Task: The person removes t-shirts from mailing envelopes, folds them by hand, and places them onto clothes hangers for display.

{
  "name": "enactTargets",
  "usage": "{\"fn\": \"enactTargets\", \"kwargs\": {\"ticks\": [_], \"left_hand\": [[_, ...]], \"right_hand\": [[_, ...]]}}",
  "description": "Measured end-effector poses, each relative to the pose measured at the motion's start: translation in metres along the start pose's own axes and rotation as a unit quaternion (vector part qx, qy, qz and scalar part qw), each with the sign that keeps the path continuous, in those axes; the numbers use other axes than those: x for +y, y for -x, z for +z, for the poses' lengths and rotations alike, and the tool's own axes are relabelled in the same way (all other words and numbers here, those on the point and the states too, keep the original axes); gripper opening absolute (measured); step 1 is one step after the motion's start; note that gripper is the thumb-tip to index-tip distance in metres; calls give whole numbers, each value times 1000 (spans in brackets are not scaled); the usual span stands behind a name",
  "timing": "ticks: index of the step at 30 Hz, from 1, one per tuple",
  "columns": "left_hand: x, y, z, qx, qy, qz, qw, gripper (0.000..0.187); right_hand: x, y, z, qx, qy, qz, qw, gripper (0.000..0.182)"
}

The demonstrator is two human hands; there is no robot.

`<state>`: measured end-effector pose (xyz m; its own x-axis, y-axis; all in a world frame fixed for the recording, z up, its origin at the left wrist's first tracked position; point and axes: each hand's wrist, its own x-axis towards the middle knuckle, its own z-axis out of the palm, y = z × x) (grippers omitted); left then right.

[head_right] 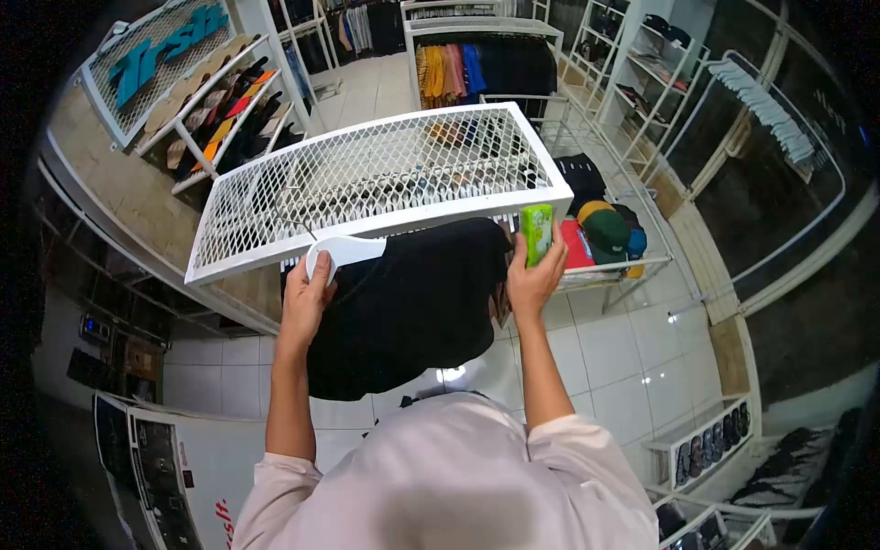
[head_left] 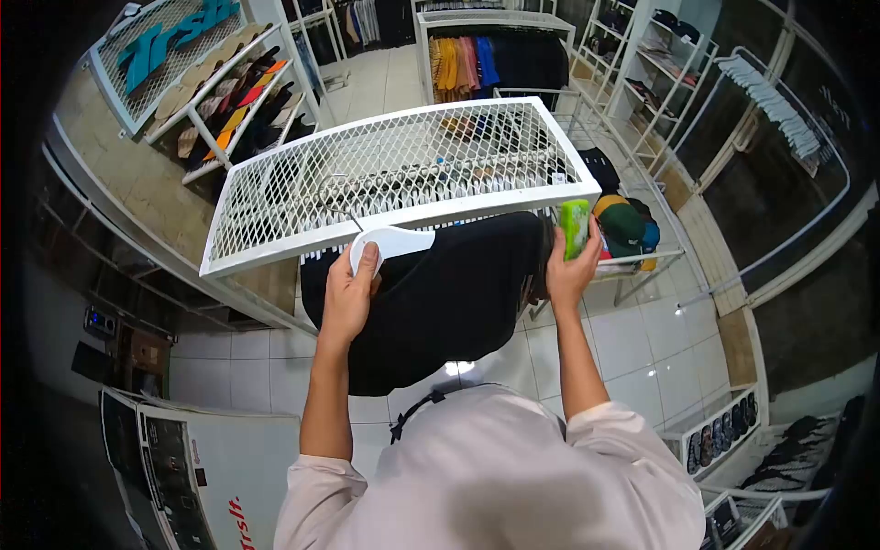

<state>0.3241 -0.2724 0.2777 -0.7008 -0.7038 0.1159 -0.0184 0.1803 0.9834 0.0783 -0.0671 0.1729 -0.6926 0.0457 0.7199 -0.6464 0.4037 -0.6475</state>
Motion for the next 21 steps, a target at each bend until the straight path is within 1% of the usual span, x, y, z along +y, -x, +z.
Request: {"fn": "enactTargets", "kwargs": {"ticks": [1,3,5,7,8,9,10,12,14,15,17,19,20,21], "left_hand": [[0,-4,2,7,3,1,1000,39],[-1,-5,9,6,-22,10,1000,40],[-1,-5,16,2,-18,4,1000,40],[-1,-8,16,-1,-15,4,1000,41],[-2,-8,12,15,-33,10,999,41],[-4,-7,8,33,-49,16,998,42],[-3,-6,4,31,-44,6,999,43],[-7,-9,2,34,-45,24,998,43],[-11,-6,0,32,-46,30,998,43],[-10,-7,1,18,-43,22,999,43],[-8,-7,-2,7,-40,18,999,43],[-8,-2,-13,61,-105,28,992,42],[-9,1,-21,64,-94,24,993,40],[-8,3,-28,67,-95,27,993,40]], "right_hand": [[-12,-2,-5,10,-36,-18,999,57],[-40,7,-9,-65,-137,-68,986,59],[-51,14,-12,-166,-92,-162,968,64],[-34,12,9,-117,-122,-88,982,63],[-24,7,15,-99,-93,-25,990,61],[-19,-1,15,-77,-56,3,995,58],[-16,-3,13,-65,-61,10,996,59],[-24,-7,9,-55,-71,11,996,60],[-49,2,1,-138,-163,-77,974,62],[-54,3,1,-180,-157,-143,960,63],[-44,-1,20,-183,-146,-125,964,62],[-22,-21,46,-186,-48,-13,981,61],[-15,-34,57,-149,-27,-42,988,60],[-13,-48,71,-116,-59,-74,989,59]]}}
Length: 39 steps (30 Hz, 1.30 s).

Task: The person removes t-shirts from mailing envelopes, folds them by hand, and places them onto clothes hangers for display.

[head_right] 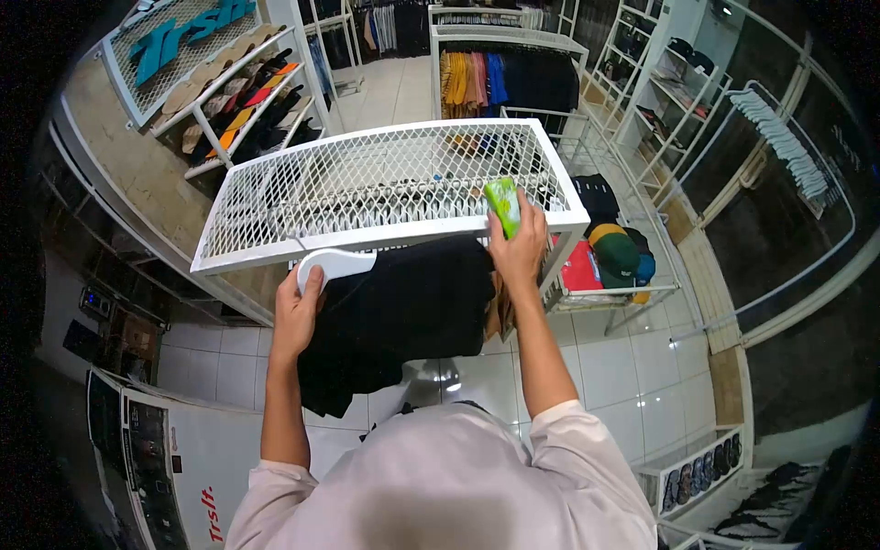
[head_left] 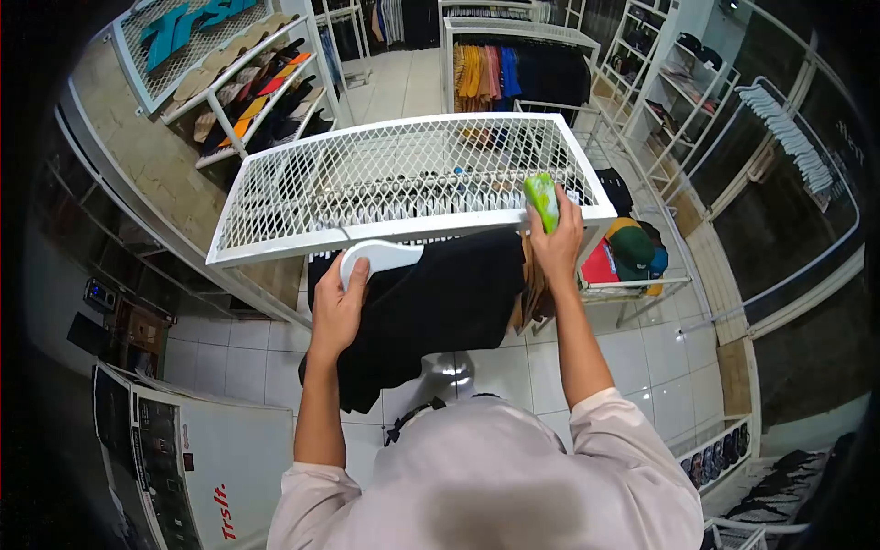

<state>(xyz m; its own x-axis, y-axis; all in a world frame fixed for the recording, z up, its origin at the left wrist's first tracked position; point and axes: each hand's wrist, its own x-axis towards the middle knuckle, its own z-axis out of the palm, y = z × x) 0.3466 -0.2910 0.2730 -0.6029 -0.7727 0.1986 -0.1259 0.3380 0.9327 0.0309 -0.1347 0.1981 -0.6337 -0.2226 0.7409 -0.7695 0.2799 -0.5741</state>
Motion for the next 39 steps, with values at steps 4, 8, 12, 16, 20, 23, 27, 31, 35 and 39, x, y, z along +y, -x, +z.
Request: {"fn": "enactTargets", "kwargs": {"ticks": [4,8,12,16,20,23,27,31,35,39], "left_hand": [[3,11,-24,-28,-7,9,1000,38],[-4,29,-60,-19,-55,-8,998,39],[-19,59,-106,8,-76,-56,996,42],[-22,89,-149,46,-150,-91,983,39],[-34,111,-182,91,-231,-139,959,39],[-56,120,-208,114,-247,-157,950,40],[-110,128,-247,143,-248,-166,944,36],[-191,118,-268,64,-27,-217,974,35],[-299,94,-258,35,35,-247,968,49],[-339,60,-238,52,67,-258,962,53]], "right_hand": [[13,-40,47,-98,44,-37,994,60],[30,-41,77,-222,114,-31,968,63],[-36,-20,64,-28,169,-157,973,55],[-157,51,58,-226,-188,-47,955,31],[-240,150,95,-441,-335,-76,829,42],[-278,207,138,-529,-331,-70,778,57],[-307,248,183,-554,-328,-79,761,65],[-333,287,198,-555,-321,-12,767,56],[-332,357,209,-604,-302,121,727,53],[-343,418,209,-667,-263,362,597,59]]}}
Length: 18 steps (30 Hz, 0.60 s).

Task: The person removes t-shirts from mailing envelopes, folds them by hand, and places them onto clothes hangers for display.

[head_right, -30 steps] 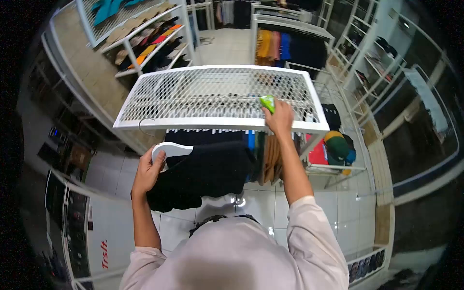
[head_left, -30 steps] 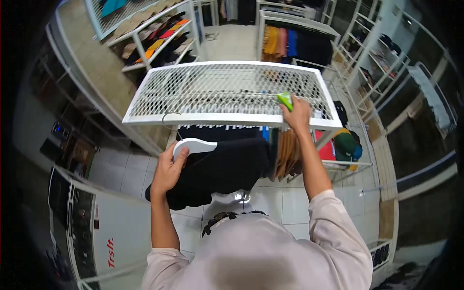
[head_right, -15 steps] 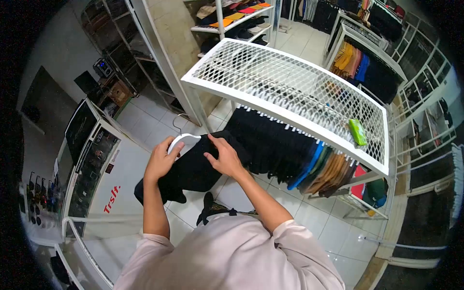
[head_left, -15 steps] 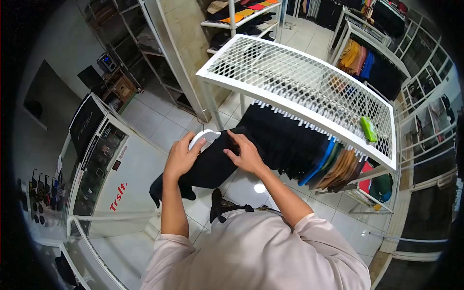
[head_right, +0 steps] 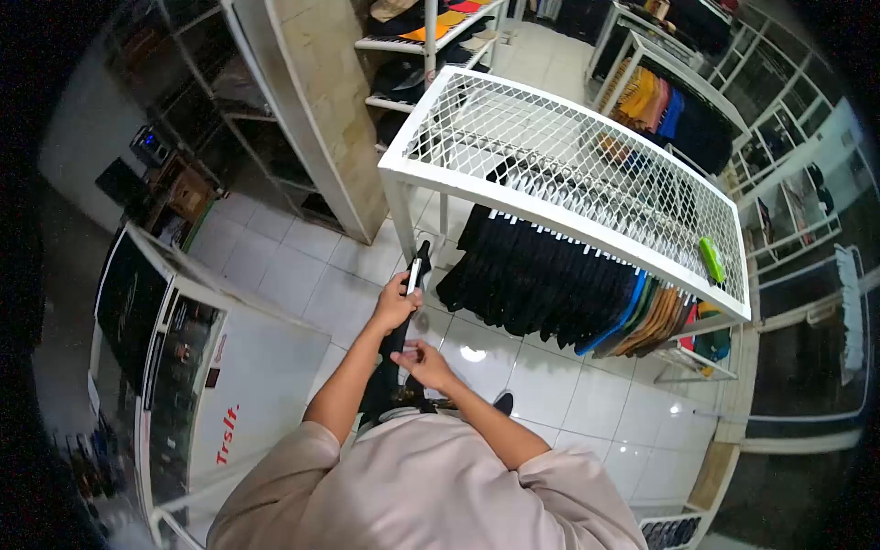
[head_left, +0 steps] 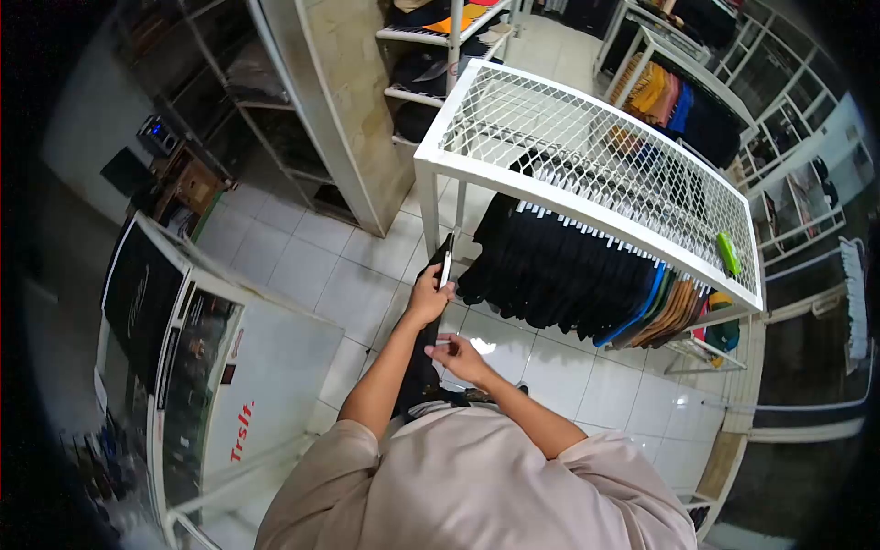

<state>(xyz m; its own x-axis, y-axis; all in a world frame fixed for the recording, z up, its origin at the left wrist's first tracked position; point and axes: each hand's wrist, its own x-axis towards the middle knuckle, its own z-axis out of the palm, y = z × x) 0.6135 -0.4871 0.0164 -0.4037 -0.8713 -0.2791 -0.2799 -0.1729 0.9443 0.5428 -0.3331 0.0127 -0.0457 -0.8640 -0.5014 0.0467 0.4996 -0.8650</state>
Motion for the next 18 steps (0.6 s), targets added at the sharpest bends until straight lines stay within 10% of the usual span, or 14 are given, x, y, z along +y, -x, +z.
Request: {"fn": "enactTargets", "kwargs": {"ticks": [13,18], "left_hand": [[-25,-106,34,-14,-25,129,991,51],[-21,-87,9,-41,-7,51,998,39]], "right_hand": [[6,-105,-35,197,-141,-79,967,49],[-5,-153,-58,228,-109,-148,956,49]]}}
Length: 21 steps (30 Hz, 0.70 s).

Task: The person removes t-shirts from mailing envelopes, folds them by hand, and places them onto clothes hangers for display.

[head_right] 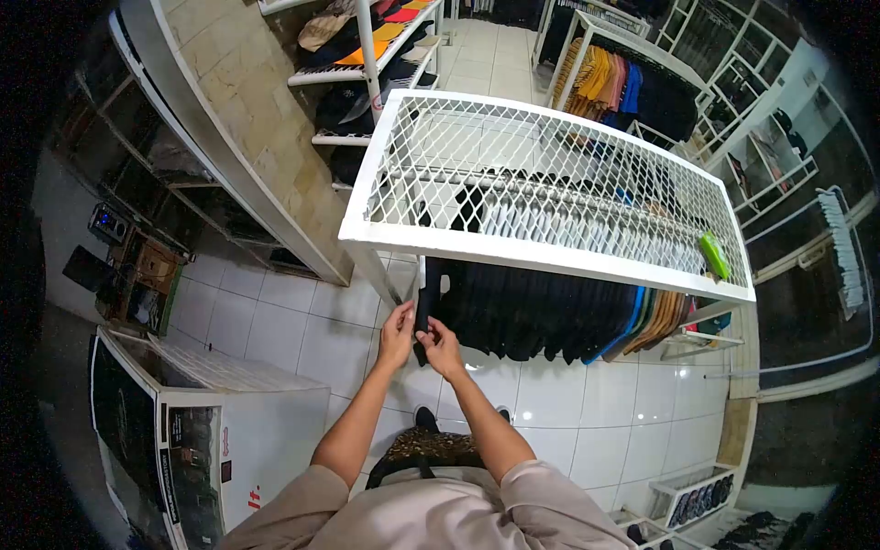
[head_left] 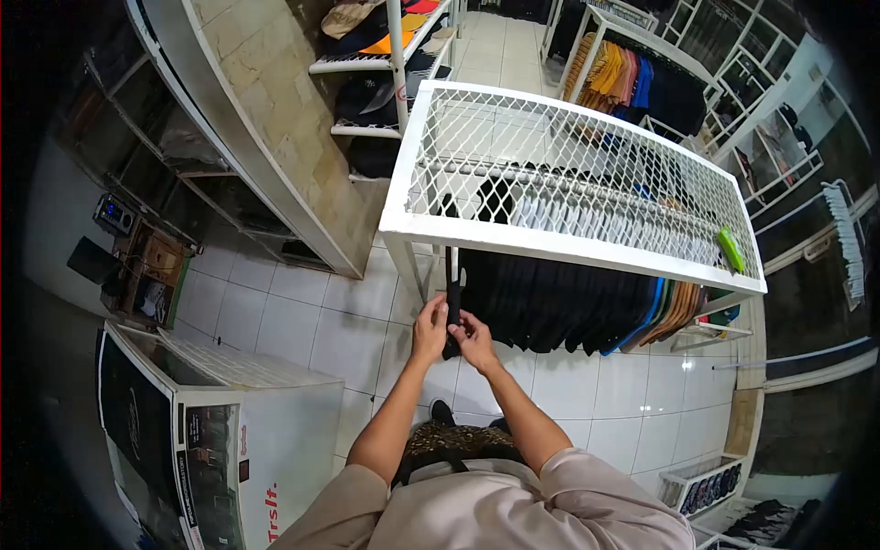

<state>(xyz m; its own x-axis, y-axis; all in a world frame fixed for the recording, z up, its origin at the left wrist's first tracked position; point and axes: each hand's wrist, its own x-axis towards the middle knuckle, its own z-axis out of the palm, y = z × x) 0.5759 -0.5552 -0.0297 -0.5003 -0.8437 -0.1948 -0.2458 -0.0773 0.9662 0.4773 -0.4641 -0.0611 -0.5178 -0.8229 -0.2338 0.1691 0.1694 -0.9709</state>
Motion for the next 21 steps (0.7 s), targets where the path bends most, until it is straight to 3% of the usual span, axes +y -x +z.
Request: {"fn": "enactTargets", "kwargs": {"ticks": [11,16,21], "left_hand": [[1,-14,-12,9,-6,64,998,39],[12,-32,-8,-8,-41,43,998,41],[1,-62,5,-5,-59,58,997,47]], "right_hand": [[-41,-64,10,56,79,-57,994,53],[-20,-94,12,98,151,-75,981,56],[-48,-69,3,131,226,-87,961,53]]}}
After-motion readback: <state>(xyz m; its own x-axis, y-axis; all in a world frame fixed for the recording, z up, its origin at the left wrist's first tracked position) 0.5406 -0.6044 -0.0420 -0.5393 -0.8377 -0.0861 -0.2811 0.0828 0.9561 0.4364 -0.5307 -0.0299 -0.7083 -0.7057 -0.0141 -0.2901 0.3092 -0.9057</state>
